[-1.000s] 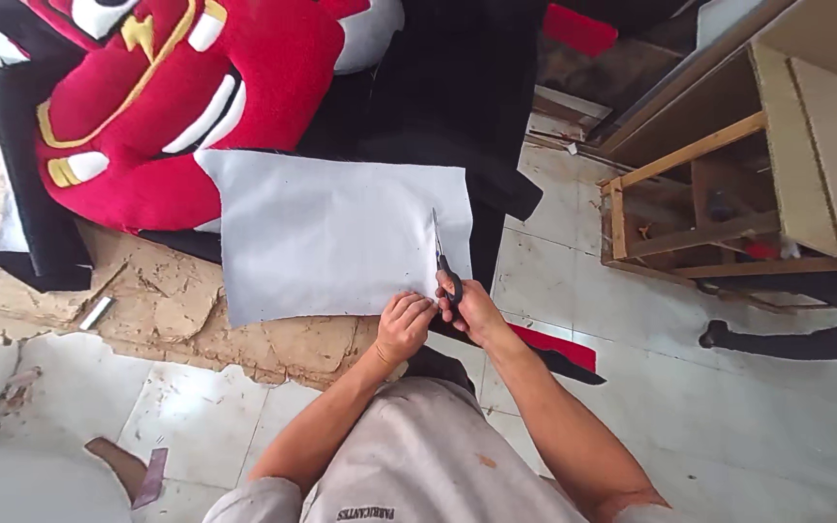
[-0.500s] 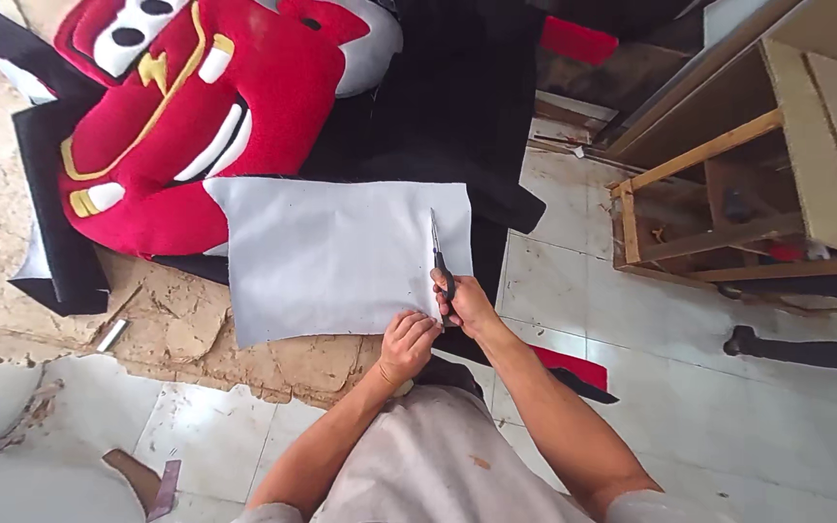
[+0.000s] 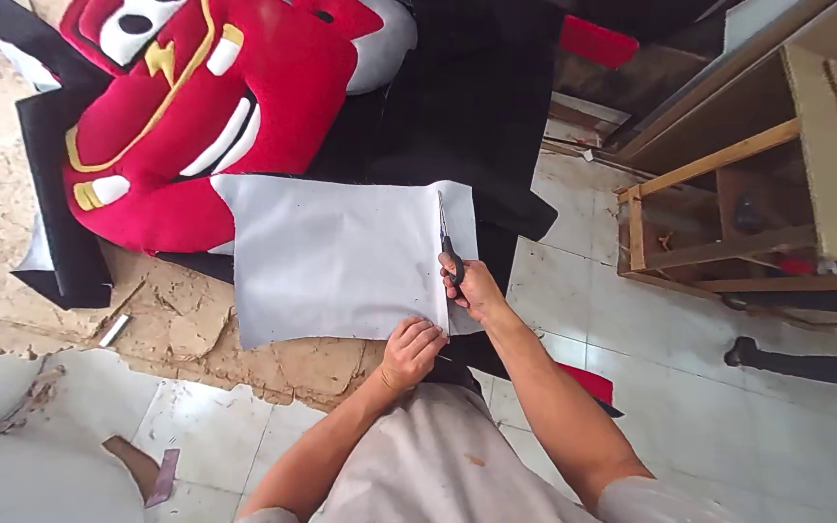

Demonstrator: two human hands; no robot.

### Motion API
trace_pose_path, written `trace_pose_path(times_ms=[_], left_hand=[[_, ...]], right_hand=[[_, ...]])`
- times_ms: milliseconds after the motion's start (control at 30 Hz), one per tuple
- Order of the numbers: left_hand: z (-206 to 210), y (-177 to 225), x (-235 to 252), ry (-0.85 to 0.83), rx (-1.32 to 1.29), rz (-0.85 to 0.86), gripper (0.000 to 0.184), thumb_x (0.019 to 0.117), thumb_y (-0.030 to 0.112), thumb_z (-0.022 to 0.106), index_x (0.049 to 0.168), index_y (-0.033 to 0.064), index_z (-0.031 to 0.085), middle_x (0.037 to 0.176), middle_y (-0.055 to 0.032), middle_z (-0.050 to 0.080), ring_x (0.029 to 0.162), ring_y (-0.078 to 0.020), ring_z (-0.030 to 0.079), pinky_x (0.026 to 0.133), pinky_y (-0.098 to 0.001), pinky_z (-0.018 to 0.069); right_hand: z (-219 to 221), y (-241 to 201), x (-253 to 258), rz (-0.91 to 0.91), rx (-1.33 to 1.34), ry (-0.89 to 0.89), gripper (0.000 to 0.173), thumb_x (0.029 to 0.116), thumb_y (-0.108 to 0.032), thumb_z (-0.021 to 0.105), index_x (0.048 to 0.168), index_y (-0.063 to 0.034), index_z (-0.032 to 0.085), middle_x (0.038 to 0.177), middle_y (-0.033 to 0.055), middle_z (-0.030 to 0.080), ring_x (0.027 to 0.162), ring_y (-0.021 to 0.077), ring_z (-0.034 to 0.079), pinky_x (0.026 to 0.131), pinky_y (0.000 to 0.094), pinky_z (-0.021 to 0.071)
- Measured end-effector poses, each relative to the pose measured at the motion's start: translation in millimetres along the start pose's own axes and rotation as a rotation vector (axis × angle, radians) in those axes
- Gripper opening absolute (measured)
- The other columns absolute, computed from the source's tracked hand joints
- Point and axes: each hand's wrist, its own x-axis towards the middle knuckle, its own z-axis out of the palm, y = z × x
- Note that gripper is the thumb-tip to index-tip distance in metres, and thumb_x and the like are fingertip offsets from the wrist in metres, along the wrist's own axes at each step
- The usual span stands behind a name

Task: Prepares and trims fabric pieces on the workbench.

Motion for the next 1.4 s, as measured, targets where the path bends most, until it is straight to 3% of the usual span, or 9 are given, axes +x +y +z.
trace_pose_path(times_ms=[167,400,467,567,767,1100,1200,1267,1400], left_hand=[[-1,-1,-1,-0.001,-0.017,0.013,0.012,0.0956,0.005,0.063,0.1,0.0077,0.074,0.099,-0.01,0.075,0.1,-0.023,0.07,0.099,-0.0385,0.0535],[0,2,-1,0.001,0.005,-0.013,0.012,0.0961,0.006,0.063,0.099,0.0084,0.074,0.098,-0.0093,0.075,0.099,-0.0228,0.07,0.099,-0.0379,0.0539],[0,6,1,0.0,0.033,-0.063,0.011,0.096,0.008,0.064,0.096,0.0095,0.075,0.096,-0.008,0.075,0.098,-0.0214,0.071,0.098,-0.0367,0.0549],[-1,12,7,-0.035,0.063,-0.128,0.012,0.0955,0.009,0.064,0.093,0.0115,0.076,0.094,-0.0054,0.076,0.098,-0.0194,0.071,0.098,-0.0361,0.0554],[-7,24,16,-0.166,0.132,-0.219,0.014,0.0964,0.012,0.061,0.094,0.0135,0.075,0.098,-0.0026,0.075,0.102,-0.0182,0.07,0.098,-0.036,0.0554],[-13,27,17,-0.139,0.124,-0.197,0.016,0.0993,0.022,0.061,0.105,0.0158,0.074,0.103,-0.0011,0.074,0.104,-0.0158,0.069,0.098,-0.0359,0.0547],[-48,34,8,0.012,0.193,-0.242,0.018,0.1006,0.026,0.061,0.112,0.0157,0.071,0.107,-0.0014,0.074,0.106,-0.014,0.069,0.101,-0.0347,0.0533],[-75,36,-7,0.125,0.273,-0.354,0.019,0.101,0.028,0.059,0.111,0.0161,0.07,0.105,-0.0006,0.074,0.103,-0.012,0.07,0.1,-0.0339,0.0546],[-102,31,-16,0.259,0.32,-0.512,0.019,0.1013,0.027,0.058,0.11,0.0138,0.068,0.095,-0.001,0.073,0.091,-0.0102,0.07,0.088,-0.0296,0.0582]], right_hand=[[1,-19,24,-0.004,0.023,-0.069,0.046,0.1074,-0.046,0.048,0.083,-0.0097,0.061,0.059,-0.0031,0.056,0.043,0.0032,0.049,0.036,0.0167,0.0339],[-12,-48,31,-0.22,-0.072,-0.017,0.034,0.1066,-0.036,0.055,0.09,-0.0069,0.064,0.061,-0.0025,0.06,0.045,0.0025,0.052,0.039,0.016,0.04],[-31,-71,46,-0.319,-0.389,0.115,0.035,0.1031,-0.042,0.06,0.103,-0.0075,0.067,0.071,-0.0002,0.065,0.055,0.0082,0.06,0.049,0.025,0.0504],[-49,-130,96,-0.411,-0.867,0.343,0.045,0.093,-0.041,0.069,0.109,0.001,0.07,0.094,0.0215,0.072,0.089,0.0392,0.07,0.081,0.0641,0.0537],[-104,-153,136,-0.353,-1.068,0.406,0.082,0.077,-0.039,0.086,0.139,0.0022,0.052,0.124,0.0327,0.063,0.116,0.0519,0.06,0.092,0.0748,0.0466],[-109,-140,156,-0.437,-1.306,0.252,0.033,0.084,-0.018,0.075,0.11,0.0025,0.068,0.101,0.0274,0.069,0.1,0.0463,0.066,0.085,0.0691,0.0499],[-127,-197,151,-0.437,-1.007,0.512,0.036,0.0871,-0.015,0.07,0.112,0.0105,0.065,0.108,0.0362,0.065,0.102,0.0528,0.064,0.085,0.0727,0.0489],[-118,-257,158,-0.445,-0.609,0.75,0.053,0.0911,-0.027,0.067,0.13,0.0078,0.056,0.126,0.0333,0.059,0.116,0.0471,0.059,0.093,0.0662,0.0486],[49,-406,140,-0.804,-0.482,0.613,0.053,0.0942,-0.03,0.065,0.137,0.0002,0.056,0.135,0.0216,0.059,0.125,0.031,0.057,0.1,0.0492,0.0507]])
